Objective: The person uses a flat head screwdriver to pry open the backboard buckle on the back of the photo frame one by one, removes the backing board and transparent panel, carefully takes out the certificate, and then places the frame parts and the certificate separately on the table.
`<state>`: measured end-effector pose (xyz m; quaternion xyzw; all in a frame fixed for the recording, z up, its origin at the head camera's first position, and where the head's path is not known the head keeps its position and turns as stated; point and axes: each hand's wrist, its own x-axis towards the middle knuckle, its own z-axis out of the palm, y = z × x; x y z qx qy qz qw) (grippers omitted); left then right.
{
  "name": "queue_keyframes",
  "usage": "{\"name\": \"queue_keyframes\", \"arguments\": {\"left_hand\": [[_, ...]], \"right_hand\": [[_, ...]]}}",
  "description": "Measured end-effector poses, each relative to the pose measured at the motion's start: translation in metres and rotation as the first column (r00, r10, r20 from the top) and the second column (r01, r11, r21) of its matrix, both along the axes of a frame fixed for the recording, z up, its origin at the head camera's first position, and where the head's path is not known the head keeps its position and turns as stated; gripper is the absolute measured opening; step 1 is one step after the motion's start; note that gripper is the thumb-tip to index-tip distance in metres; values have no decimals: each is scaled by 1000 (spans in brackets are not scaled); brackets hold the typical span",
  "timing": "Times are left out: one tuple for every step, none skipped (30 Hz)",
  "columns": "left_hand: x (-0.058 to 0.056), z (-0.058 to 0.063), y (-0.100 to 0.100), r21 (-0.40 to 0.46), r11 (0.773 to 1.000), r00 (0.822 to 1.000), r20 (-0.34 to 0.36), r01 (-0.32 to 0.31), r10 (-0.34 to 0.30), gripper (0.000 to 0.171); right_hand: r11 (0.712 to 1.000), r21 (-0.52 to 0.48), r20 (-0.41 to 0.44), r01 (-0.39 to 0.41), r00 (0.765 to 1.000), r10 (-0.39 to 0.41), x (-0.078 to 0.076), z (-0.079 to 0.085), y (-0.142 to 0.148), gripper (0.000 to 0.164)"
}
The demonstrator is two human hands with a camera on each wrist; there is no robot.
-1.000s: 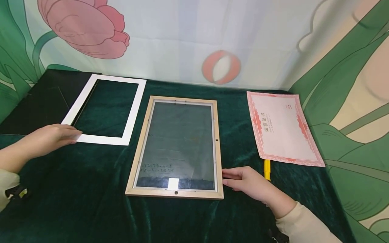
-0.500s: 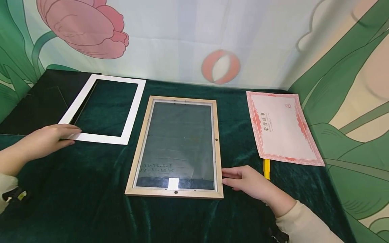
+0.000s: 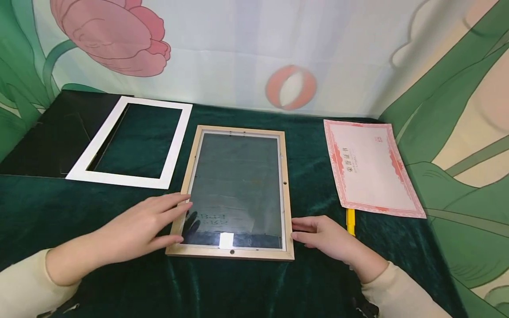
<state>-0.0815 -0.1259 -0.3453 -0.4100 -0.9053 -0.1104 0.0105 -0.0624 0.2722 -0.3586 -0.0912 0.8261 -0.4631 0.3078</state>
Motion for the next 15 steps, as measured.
{"name": "queue_keyframes", "arguments": {"left_hand": [[5,0,6,2,1000,998,57,-26,26,68],[8,-1,9,14,998,990,128,-65,63,69],[10,-2,11,37,993,972,210,-113,103,71],[10,-3,12,68,983,943,302,-168,140,73],[10,-4,13,103,968,900,402,-227,168,75],[9,-6,13,138,947,842,506,-291,185,77],[8,-7,13,174,918,771,611,-355,182,79],[7,-8,13,206,889,704,691,-410,165,79],[6,-9,12,223,860,642,752,-460,148,79],[5,-10,12,238,831,589,798,-503,127,79],[4,-11,12,248,802,543,832,-543,110,77],[3,-11,12,256,775,505,858,-578,94,76],[3,-12,11,263,748,478,874,-609,83,74],[3,-12,11,270,719,460,885,-640,77,73],[3,-13,11,283,688,444,894,-669,64,72]], "right_hand": [[1000,0,0,5,1000,-5,0,0,-1,57],[1000,2,0,14,1000,-14,1,0,-2,58],[1000,2,0,22,1000,-22,1,0,-3,59],[1000,4,0,31,1000,-31,2,0,-4,60],[999,3,-1,38,999,-38,2,0,-4,61],[999,1,1,47,999,-47,2,1,-5,62],[999,-4,2,50,999,-50,2,2,-5,62],[998,-5,7,58,998,-58,2,2,-6,62],[998,-12,5,60,998,-60,2,3,-6,61],[998,-15,6,63,998,-63,2,3,-6,60],[998,-22,7,64,998,-64,1,4,-7,59],[997,-29,10,66,998,-65,2,5,-7,59],[997,-36,13,66,998,-65,2,5,-7,58],[997,-43,15,66,998,-65,2,6,-8,59],[996,-48,17,69,998,-68,3,7,-8,59]]}}
